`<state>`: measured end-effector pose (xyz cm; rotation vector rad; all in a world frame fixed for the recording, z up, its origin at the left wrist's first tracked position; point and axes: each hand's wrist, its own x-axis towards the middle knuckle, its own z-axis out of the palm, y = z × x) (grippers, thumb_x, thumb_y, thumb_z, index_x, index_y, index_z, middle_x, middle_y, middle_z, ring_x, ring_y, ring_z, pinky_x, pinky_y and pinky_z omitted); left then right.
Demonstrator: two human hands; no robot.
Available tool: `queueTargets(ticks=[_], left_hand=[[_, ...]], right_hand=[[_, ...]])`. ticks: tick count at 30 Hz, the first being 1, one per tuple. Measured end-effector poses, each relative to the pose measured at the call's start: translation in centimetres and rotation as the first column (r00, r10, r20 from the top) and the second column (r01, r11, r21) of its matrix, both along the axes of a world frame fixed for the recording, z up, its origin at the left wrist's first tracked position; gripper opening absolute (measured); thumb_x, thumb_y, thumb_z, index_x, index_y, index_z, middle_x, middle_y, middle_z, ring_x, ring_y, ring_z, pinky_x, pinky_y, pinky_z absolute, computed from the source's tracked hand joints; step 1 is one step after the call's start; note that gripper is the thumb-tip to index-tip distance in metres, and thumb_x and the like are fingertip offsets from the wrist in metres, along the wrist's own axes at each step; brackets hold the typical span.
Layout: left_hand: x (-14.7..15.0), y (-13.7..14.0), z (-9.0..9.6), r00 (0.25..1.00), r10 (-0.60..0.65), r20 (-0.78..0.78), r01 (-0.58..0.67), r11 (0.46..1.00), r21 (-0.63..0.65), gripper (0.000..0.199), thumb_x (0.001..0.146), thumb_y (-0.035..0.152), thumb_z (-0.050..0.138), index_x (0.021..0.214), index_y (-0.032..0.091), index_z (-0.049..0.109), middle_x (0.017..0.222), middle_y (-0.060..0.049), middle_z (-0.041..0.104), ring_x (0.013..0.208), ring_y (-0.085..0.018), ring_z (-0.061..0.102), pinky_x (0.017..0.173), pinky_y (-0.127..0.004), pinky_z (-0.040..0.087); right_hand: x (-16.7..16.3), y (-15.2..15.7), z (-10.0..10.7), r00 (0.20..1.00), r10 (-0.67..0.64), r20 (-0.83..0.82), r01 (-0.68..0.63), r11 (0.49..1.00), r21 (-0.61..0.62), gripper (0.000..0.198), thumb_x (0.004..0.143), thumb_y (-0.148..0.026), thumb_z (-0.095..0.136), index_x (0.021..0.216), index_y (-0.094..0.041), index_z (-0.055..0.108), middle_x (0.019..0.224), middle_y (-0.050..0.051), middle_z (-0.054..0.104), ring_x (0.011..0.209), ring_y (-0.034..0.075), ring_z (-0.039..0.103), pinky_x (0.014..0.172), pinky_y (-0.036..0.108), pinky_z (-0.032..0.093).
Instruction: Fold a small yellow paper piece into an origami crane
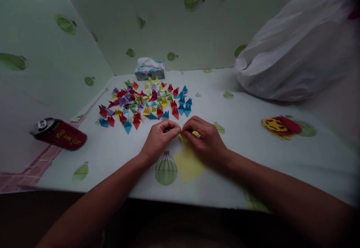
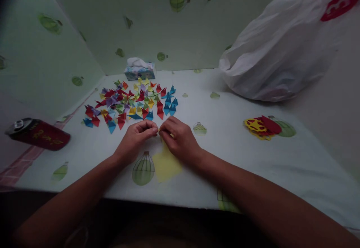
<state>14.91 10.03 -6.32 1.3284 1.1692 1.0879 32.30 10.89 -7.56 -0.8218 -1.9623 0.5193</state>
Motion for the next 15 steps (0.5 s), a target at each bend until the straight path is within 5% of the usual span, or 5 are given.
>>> queueTargets(ticks=[15], left_hand=[[-0.22,0.22,-0.08,0.999,-0.05,0.004,0.049,0.998,0.035,0.016,0.079,0.033,0.073,0.081,0.017,0.069,0.08,-0.001,0.065,0.076,-0.013,0.056,0.074,-0.026,0.043]], right_hand=[[0.33,0.26,0.19,1.0,0.029,0.009,-0.028,0.998,-0.048,0.015,0.087,-0.01,0.057,0.073,-0.018,0.056,0.073,0.002,0.057,0.069,0.015,0.053,0.064,0.029,0.041]])
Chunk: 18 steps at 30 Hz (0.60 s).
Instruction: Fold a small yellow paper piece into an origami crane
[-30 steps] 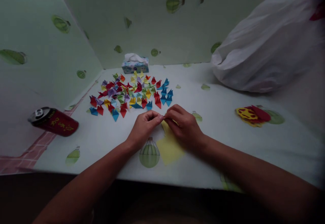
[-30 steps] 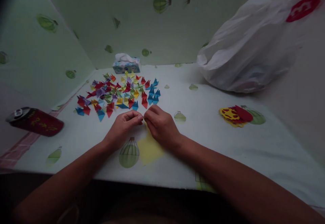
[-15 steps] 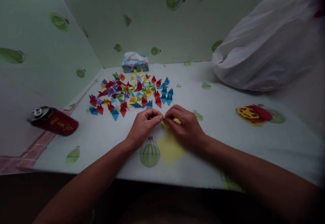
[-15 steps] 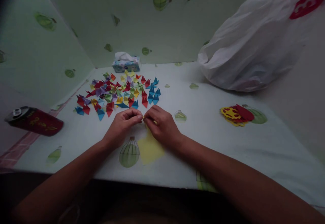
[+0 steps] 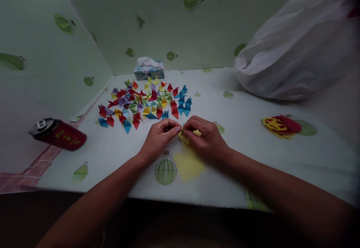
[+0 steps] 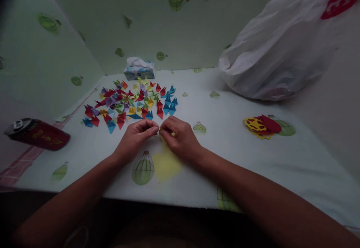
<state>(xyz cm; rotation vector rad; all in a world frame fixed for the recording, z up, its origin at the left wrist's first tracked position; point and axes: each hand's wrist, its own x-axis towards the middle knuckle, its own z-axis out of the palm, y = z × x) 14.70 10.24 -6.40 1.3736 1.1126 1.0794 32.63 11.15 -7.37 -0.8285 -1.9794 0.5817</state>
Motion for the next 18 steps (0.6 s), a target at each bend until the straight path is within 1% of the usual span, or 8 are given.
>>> queueTargets(ticks=[5,10,15,18], left_hand=[[0.03,-0.03,0.17,0.999,0.001,-0.051,0.002,0.998,0.065,0.013,0.081,0.031,0.071,0.083,0.018,0.069,0.082,-0.002,0.065,0.078,-0.015,0.057,0.075,-0.028,0.044],[0.03,-0.02,0.1,0.992,0.004,-0.125,0.015,0.987,0.158,0.012,0.083,0.031,0.069,0.083,0.019,0.068,0.082,-0.003,0.065,0.079,-0.017,0.058,0.075,-0.028,0.045],[0.03,-0.06,0.2,0.987,0.001,-0.158,0.03,0.981,0.193,0.012,0.085,0.03,0.065,0.082,0.018,0.066,0.083,-0.003,0.063,0.079,-0.017,0.057,0.074,-0.028,0.044],[0.07,-0.09,0.15,0.983,-0.006,-0.185,0.046,0.975,0.215,0.012,0.086,0.029,0.063,0.082,0.018,0.064,0.082,-0.002,0.061,0.078,-0.016,0.055,0.074,-0.028,0.043]], right_hand=[[-0.03,-0.15,0.14,1.0,-0.007,0.008,0.007,1.0,-0.021,0.016,0.086,-0.012,0.057,0.072,-0.019,0.055,0.072,0.002,0.058,0.068,0.015,0.053,0.063,0.028,0.041],[-0.03,-0.18,0.23,1.0,-0.012,0.013,0.012,1.0,-0.022,0.016,0.086,-0.013,0.057,0.071,-0.019,0.054,0.07,0.001,0.057,0.066,0.014,0.052,0.062,0.027,0.04],[0.02,-0.21,0.34,1.0,-0.002,0.0,0.003,0.998,-0.055,0.017,0.087,-0.014,0.056,0.071,-0.018,0.053,0.069,0.0,0.055,0.064,0.013,0.051,0.062,0.027,0.039],[0.03,-0.21,0.33,1.0,0.018,-0.013,-0.019,0.999,-0.046,0.017,0.088,-0.014,0.054,0.072,-0.018,0.053,0.069,0.0,0.055,0.064,0.013,0.05,0.062,0.027,0.039]])
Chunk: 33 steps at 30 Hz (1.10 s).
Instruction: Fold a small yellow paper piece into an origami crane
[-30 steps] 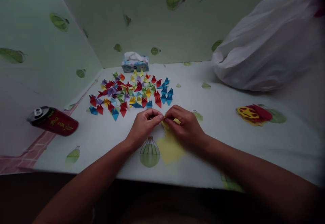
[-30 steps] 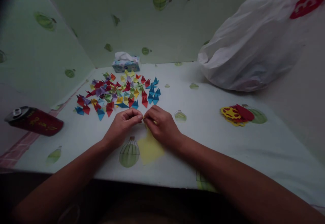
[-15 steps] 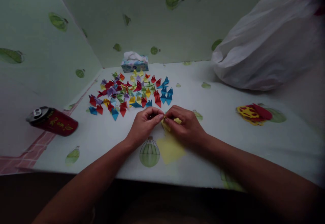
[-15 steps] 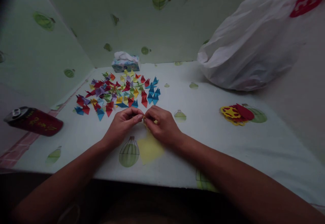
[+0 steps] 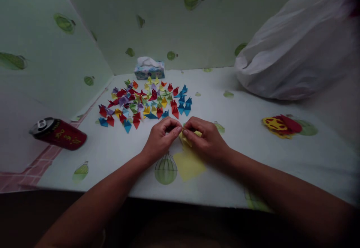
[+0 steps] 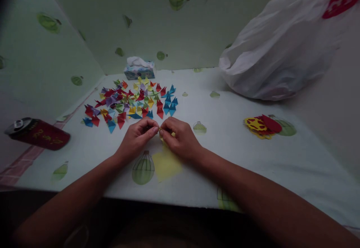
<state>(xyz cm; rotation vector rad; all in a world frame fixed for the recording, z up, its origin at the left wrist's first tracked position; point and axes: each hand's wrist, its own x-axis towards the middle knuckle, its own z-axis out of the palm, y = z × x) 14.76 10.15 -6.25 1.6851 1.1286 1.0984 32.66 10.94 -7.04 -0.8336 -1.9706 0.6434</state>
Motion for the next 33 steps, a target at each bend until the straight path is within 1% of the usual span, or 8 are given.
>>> queueTargets(ticks=[3,6,10,13,17,20,23,33], left_hand=[[0.07,-0.05,-0.16,1.0,-0.007,-0.012,0.008,1.0,0.027,0.012,0.088,0.029,0.062,0.082,0.018,0.064,0.082,-0.002,0.06,0.077,-0.016,0.055,0.073,-0.028,0.042],[0.12,-0.11,-0.24,1.0,0.003,0.004,-0.003,0.999,0.037,0.013,0.089,0.029,0.061,0.083,0.018,0.065,0.082,-0.002,0.061,0.077,-0.016,0.055,0.073,-0.028,0.042],[0.14,-0.12,-0.22,1.0,0.014,0.02,-0.014,0.999,0.038,0.014,0.09,0.028,0.06,0.086,0.018,0.068,0.084,-0.003,0.064,0.081,-0.017,0.058,0.078,-0.029,0.044],[0.18,-0.05,-0.3,0.999,0.021,0.027,-0.022,0.999,0.042,0.011,0.088,0.028,0.065,0.084,0.018,0.068,0.083,-0.002,0.063,0.079,-0.016,0.057,0.075,-0.028,0.044],[0.26,0.09,-0.45,0.999,0.028,0.045,-0.032,0.996,0.086,0.008,0.085,0.026,0.068,0.082,0.018,0.067,0.082,-0.001,0.063,0.077,-0.014,0.057,0.072,-0.026,0.044],[0.29,0.13,-0.43,0.999,0.024,0.034,-0.028,0.992,0.126,0.007,0.085,0.023,0.068,0.081,0.017,0.066,0.081,-0.001,0.061,0.076,-0.013,0.057,0.071,-0.026,0.044],[0.3,0.07,-0.36,1.0,0.025,0.018,-0.027,0.991,0.129,0.008,0.085,0.023,0.067,0.08,0.017,0.065,0.079,0.0,0.06,0.073,-0.012,0.055,0.068,-0.025,0.043],[0.49,-0.09,-0.62,0.984,0.057,0.17,-0.044,0.996,-0.08,0.017,0.084,0.032,0.068,0.081,0.016,0.063,0.073,0.001,0.061,0.068,-0.012,0.055,0.066,-0.025,0.044]], right_hand=[[-0.02,0.05,0.03,1.0,0.01,-0.012,-0.01,1.0,0.004,0.017,0.088,-0.014,0.054,0.072,-0.019,0.053,0.069,0.0,0.054,0.064,0.013,0.05,0.061,0.027,0.039],[0.02,0.12,0.21,1.0,0.009,-0.028,-0.01,1.0,-0.028,0.016,0.087,-0.015,0.054,0.071,-0.019,0.053,0.069,0.0,0.055,0.064,0.013,0.05,0.061,0.027,0.039],[0.13,0.08,0.51,0.998,-0.006,-0.055,-0.004,0.986,-0.167,0.016,0.087,-0.018,0.055,0.071,-0.018,0.055,0.065,-0.001,0.055,0.062,0.013,0.049,0.059,0.027,0.038],[0.09,0.02,0.6,0.995,-0.006,-0.099,-0.021,0.961,-0.276,0.016,0.087,-0.022,0.056,0.071,-0.018,0.056,0.062,-0.001,0.055,0.06,0.013,0.048,0.057,0.027,0.036],[0.0,-0.04,0.62,0.991,0.028,-0.128,-0.071,0.937,-0.342,0.017,0.085,-0.025,0.056,0.07,-0.018,0.055,0.061,-0.002,0.054,0.058,0.012,0.046,0.056,0.026,0.035],[-0.02,-0.14,0.64,0.992,0.037,-0.124,-0.079,0.934,-0.349,0.017,0.084,-0.025,0.056,0.069,-0.018,0.054,0.062,-0.002,0.053,0.057,0.011,0.045,0.056,0.026,0.035],[-0.07,-0.24,0.61,0.992,0.026,-0.121,-0.067,0.937,-0.342,0.018,0.085,-0.025,0.056,0.069,-0.018,0.054,0.063,-0.001,0.052,0.059,0.011,0.045,0.057,0.027,0.035],[-0.15,0.02,0.06,0.996,-0.023,-0.087,0.002,0.972,-0.233,0.016,0.089,-0.023,0.055,0.074,-0.017,0.055,0.07,0.0,0.053,0.065,0.012,0.046,0.063,0.028,0.037]])
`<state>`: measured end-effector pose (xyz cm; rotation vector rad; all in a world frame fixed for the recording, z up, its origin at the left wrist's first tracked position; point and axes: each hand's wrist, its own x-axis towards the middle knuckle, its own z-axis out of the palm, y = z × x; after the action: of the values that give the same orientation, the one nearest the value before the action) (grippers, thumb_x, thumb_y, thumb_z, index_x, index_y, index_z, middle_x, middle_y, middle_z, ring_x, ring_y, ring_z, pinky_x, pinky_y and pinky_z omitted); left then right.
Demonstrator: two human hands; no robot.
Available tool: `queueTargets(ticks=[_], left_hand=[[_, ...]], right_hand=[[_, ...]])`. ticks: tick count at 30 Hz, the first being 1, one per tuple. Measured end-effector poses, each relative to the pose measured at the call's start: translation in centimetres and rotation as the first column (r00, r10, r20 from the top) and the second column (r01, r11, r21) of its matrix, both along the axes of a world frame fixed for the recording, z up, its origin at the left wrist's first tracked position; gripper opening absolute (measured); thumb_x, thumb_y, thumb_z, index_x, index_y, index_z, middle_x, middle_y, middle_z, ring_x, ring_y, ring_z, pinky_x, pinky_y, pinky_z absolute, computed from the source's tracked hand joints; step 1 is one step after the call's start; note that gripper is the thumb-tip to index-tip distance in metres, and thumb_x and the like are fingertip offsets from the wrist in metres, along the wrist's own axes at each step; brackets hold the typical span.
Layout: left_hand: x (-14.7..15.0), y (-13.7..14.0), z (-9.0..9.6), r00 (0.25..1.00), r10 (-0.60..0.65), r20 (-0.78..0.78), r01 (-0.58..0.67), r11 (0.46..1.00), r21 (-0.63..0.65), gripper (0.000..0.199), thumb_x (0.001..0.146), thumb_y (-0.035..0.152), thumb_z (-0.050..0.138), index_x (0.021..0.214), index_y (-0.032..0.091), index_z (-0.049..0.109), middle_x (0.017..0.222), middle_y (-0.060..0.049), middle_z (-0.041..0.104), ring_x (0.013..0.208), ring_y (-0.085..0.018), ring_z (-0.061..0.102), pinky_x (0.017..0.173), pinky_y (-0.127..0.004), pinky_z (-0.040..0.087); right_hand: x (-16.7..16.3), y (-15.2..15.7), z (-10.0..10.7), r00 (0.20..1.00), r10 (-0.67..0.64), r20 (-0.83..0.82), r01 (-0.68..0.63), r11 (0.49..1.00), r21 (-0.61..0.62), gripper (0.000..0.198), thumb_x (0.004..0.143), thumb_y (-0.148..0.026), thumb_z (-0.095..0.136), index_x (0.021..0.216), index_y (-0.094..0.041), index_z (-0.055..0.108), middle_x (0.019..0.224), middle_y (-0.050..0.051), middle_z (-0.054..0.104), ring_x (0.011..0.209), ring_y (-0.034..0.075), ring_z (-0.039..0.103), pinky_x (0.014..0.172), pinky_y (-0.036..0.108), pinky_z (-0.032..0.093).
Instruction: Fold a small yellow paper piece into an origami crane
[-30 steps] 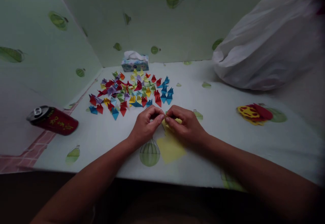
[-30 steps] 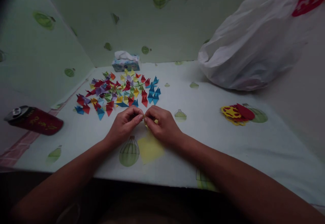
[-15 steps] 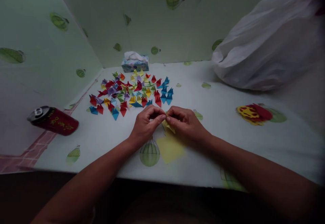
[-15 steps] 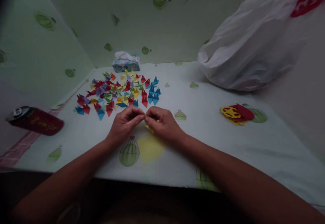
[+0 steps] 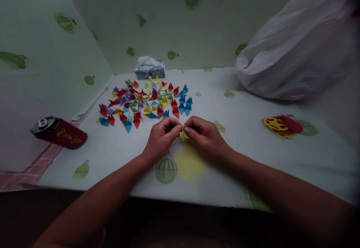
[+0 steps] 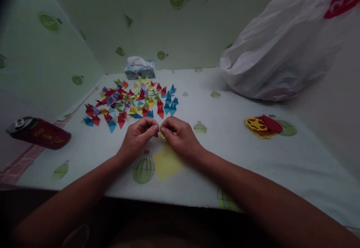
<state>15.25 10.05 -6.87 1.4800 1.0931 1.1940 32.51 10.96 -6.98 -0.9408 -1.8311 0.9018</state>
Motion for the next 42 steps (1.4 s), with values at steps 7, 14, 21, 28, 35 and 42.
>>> queueTargets(ticks=[7,14,21,28,35,42], left_hand=[[0.42,-0.31,-0.33,0.992,-0.017,0.125,0.022,0.999,-0.035,0.013,0.085,0.028,0.067,0.083,0.016,0.063,0.075,0.001,0.061,0.066,-0.01,0.057,0.066,-0.024,0.048],[0.73,-0.58,-0.97,0.988,-0.005,0.155,0.006,1.0,-0.008,0.01,0.087,0.026,0.066,0.086,0.017,0.062,0.078,0.002,0.062,0.068,-0.009,0.059,0.068,-0.024,0.049],[0.72,-0.57,-0.45,0.989,0.02,0.143,-0.015,0.999,-0.038,0.013,0.083,0.027,0.07,0.082,0.016,0.063,0.074,0.002,0.062,0.067,-0.01,0.059,0.067,-0.024,0.049],[0.66,-0.54,-0.62,0.992,0.016,0.124,-0.014,1.0,-0.02,0.013,0.085,0.028,0.068,0.083,0.017,0.063,0.074,0.001,0.063,0.067,-0.01,0.059,0.068,-0.024,0.049],[0.71,-0.58,-0.66,0.995,0.02,0.096,-0.02,1.0,-0.006,0.013,0.084,0.029,0.068,0.082,0.017,0.063,0.074,0.001,0.063,0.067,-0.011,0.059,0.067,-0.025,0.05],[0.63,-0.52,-0.7,0.994,0.015,0.104,-0.014,1.0,-0.009,0.012,0.085,0.028,0.068,0.084,0.017,0.063,0.076,0.001,0.063,0.068,-0.01,0.059,0.067,-0.024,0.049]], right_hand=[[-0.27,-0.07,-0.28,0.999,-0.044,0.014,0.043,0.998,0.04,0.015,0.09,-0.021,0.053,0.075,-0.018,0.052,0.072,0.0,0.053,0.066,0.013,0.047,0.064,0.028,0.037],[-0.61,-0.4,-0.47,0.997,-0.079,0.011,0.077,0.989,0.13,0.015,0.09,-0.017,0.052,0.075,-0.019,0.049,0.072,-0.001,0.05,0.065,0.013,0.045,0.063,0.028,0.037],[-0.45,-0.3,-0.48,0.997,-0.074,0.022,0.07,0.988,0.136,0.015,0.09,-0.017,0.052,0.076,-0.019,0.05,0.073,0.0,0.051,0.066,0.013,0.046,0.064,0.028,0.037],[-0.35,-0.08,-0.6,0.998,-0.058,-0.012,0.058,0.997,0.042,0.014,0.091,-0.022,0.053,0.078,-0.018,0.054,0.074,0.0,0.053,0.068,0.014,0.048,0.065,0.029,0.038],[-0.29,-0.16,-0.57,0.998,-0.056,-0.042,0.054,0.997,-0.048,0.014,0.09,-0.025,0.054,0.078,-0.018,0.055,0.073,0.0,0.054,0.068,0.014,0.048,0.065,0.028,0.039],[-0.27,-0.15,-0.32,0.997,-0.047,-0.056,0.044,0.997,-0.064,0.015,0.09,-0.027,0.056,0.078,-0.018,0.056,0.073,0.0,0.055,0.068,0.013,0.047,0.064,0.027,0.038]])
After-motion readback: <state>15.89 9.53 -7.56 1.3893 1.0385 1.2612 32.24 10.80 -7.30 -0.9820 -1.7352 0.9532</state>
